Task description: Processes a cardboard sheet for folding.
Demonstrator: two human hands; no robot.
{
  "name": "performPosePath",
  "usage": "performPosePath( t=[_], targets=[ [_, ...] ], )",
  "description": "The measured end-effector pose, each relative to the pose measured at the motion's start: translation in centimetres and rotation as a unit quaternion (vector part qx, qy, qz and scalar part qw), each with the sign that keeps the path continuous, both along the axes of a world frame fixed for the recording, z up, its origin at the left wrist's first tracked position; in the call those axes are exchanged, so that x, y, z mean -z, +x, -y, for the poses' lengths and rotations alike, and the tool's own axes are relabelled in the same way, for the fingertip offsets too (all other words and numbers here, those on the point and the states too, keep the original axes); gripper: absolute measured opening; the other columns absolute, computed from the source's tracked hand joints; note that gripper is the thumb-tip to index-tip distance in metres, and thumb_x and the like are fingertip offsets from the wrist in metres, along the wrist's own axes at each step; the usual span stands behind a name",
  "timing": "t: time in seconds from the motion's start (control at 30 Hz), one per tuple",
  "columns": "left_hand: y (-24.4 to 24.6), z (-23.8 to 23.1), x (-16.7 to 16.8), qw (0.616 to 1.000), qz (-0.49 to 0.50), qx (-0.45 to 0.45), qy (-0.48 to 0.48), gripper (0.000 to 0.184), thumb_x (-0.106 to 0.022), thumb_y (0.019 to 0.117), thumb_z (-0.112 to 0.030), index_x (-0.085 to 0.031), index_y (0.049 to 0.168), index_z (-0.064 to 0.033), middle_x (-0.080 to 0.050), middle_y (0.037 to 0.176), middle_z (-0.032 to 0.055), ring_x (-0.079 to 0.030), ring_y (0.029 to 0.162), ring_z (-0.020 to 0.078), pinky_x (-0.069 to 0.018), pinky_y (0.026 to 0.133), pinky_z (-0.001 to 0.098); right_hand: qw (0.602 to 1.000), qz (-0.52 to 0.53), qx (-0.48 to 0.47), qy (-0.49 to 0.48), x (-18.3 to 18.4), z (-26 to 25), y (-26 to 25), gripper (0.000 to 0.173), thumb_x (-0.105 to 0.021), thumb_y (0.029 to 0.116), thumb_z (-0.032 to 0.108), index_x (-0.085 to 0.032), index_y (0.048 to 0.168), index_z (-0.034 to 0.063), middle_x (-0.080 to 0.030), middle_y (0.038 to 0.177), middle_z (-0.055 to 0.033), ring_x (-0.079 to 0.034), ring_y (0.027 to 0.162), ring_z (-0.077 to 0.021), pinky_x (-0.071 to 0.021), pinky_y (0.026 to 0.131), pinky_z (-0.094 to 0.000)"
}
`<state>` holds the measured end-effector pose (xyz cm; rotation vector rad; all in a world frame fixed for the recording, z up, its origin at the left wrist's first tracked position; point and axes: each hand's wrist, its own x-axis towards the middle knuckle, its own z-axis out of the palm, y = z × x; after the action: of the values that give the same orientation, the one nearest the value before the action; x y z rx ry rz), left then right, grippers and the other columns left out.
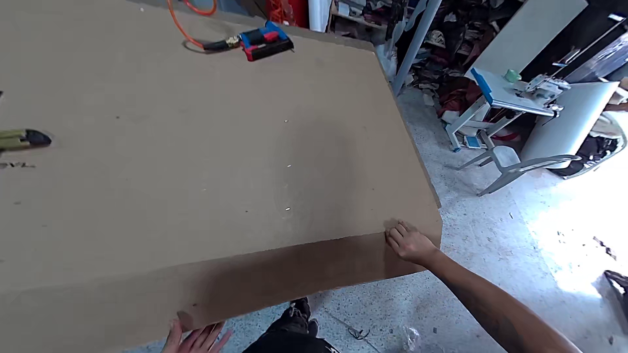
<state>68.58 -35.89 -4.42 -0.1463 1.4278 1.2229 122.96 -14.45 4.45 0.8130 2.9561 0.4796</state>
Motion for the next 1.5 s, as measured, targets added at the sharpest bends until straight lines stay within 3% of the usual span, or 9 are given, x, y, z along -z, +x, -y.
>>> performPosePath(
  t=[0.07,0.13,0.27,0.47,0.6,0.77,1.0,1.23,1.5],
  targets=[
    [1.8,-1.2,-0.9,0.995,0.080,-0.028,0.060,0.068,-0.040,0.1032,-0.063,-0.036,0.153,-0.0164,-0.055,0.147,0.0126,-0.058,0.131,0.0315,-0.0515,0.105,0.0550,1.000,-0.013,-0.013,0.020,0.3,-0.1,0.3,0.018,-0.053,0.0988,0.005,-0.069,0.101,-0.0026,-0.069,0.100,-0.0185,-0.071,0.093,-0.0358,-0.0583,0.093,-0.0549],
    [3.4,-1.8,-3.5,0.996,0.038,-0.060,0.044,0.047,-0.049,0.1056,-0.049,-0.050,0.142,-0.0195,-0.067,0.127,0.0060,-0.069,0.112,0.0216,-0.0598,0.092,0.0445,1.000,-0.017,-0.012,0.021,0.4,0.0,0.6,0.019,-0.053,0.0995,0.005,-0.069,0.104,-0.0031,-0.069,0.102,-0.0185,-0.071,0.096,-0.0348,-0.0580,0.095,-0.0534],
    [3.7,-1.2,-8.8,0.997,-0.003,-0.067,0.049,0.030,-0.055,0.1062,-0.031,-0.056,0.132,-0.0161,-0.072,0.115,0.0031,-0.072,0.101,0.0161,-0.0629,0.085,0.0377,0.999,-0.011,0.033,-0.019,-0.8,0.0,0.6,0.025,-0.058,0.0978,0.008,-0.069,0.116,-0.0046,-0.070,0.107,-0.0192,-0.072,0.101,-0.0324,-0.0606,0.092,-0.0453],
    [3.8,-1.1,-9.6,0.996,-0.017,-0.073,0.040,0.027,-0.057,0.1052,-0.026,-0.057,0.129,-0.0127,-0.072,0.111,0.0042,-0.073,0.099,0.0160,-0.0628,0.084,0.0364,0.990,-0.061,0.122,-0.033,-0.9,0.0,-0.2,0.020,-0.058,0.1018,0.017,-0.071,0.105,0.0027,-0.069,0.099,-0.0115,-0.072,0.087,-0.0252,-0.0618,0.068,-0.0377],
    [3.8,-1.0,-8.2,0.996,-0.010,-0.073,0.047,0.026,-0.056,0.1059,-0.027,-0.057,0.128,-0.0134,-0.073,0.111,0.0031,-0.073,0.099,0.0151,-0.0633,0.084,0.0366,0.988,-0.086,0.127,-0.035,-0.8,-0.3,-0.4,0.018,-0.059,0.1004,0.018,-0.070,0.101,0.0038,-0.069,0.098,-0.0098,-0.070,0.090,-0.0238,-0.0613,0.077,-0.0367],
    [3.5,-0.7,-7.4,0.995,-0.016,-0.077,0.054,0.028,-0.059,0.1044,-0.027,-0.058,0.128,-0.0127,-0.074,0.108,0.0043,-0.074,0.094,0.0158,-0.0644,0.079,0.0353,0.984,-0.041,0.132,-0.110,-3.3,-1.5,-1.4,0.013,-0.067,0.0947,0.017,-0.073,0.099,0.0068,-0.071,0.099,-0.0083,-0.072,0.083,-0.0229,-0.0609,0.065,-0.0394],
    [3.7,-0.8,-8.9,0.996,-0.026,-0.074,0.034,0.031,-0.062,0.1028,-0.029,-0.058,0.129,-0.0120,-0.073,0.107,0.0045,-0.074,0.091,0.0154,-0.0641,0.077,0.0344,0.981,0.061,0.139,-0.124,-3.8,-1.2,-3.2,0.014,-0.068,0.0939,0.013,-0.070,0.086,0.0025,-0.066,0.091,-0.0117,-0.070,0.084,-0.0267,-0.0604,0.068,-0.0406],
    [3.4,-0.9,-9.0,0.997,-0.026,-0.064,0.017,0.033,-0.062,0.1025,-0.029,-0.057,0.131,-0.0127,-0.072,0.109,0.0044,-0.074,0.094,0.0155,-0.0638,0.079,0.0347,0.976,-0.054,0.193,-0.080,-2.0,-0.2,-2.4,0.010,-0.075,0.0874,0.015,-0.071,0.086,0.0059,-0.069,0.087,-0.0078,-0.071,0.079,-0.0228,-0.0606,0.065,-0.0401],
    [3.2,-0.8,-9.0,0.998,-0.008,-0.041,0.036,0.026,-0.055,0.1062,-0.028,-0.055,0.129,-0.0146,-0.072,0.110,0.0021,-0.073,0.097,0.0134,-0.0631,0.083,0.0336,0.965,-0.074,0.222,-0.117,-2.6,0.1,-2.6,0.013,-0.079,0.0850,0.016,-0.072,0.089,0.0060,-0.070,0.090,-0.0087,-0.071,0.080,-0.0244,-0.0607,0.068,-0.0423]
  ],
)
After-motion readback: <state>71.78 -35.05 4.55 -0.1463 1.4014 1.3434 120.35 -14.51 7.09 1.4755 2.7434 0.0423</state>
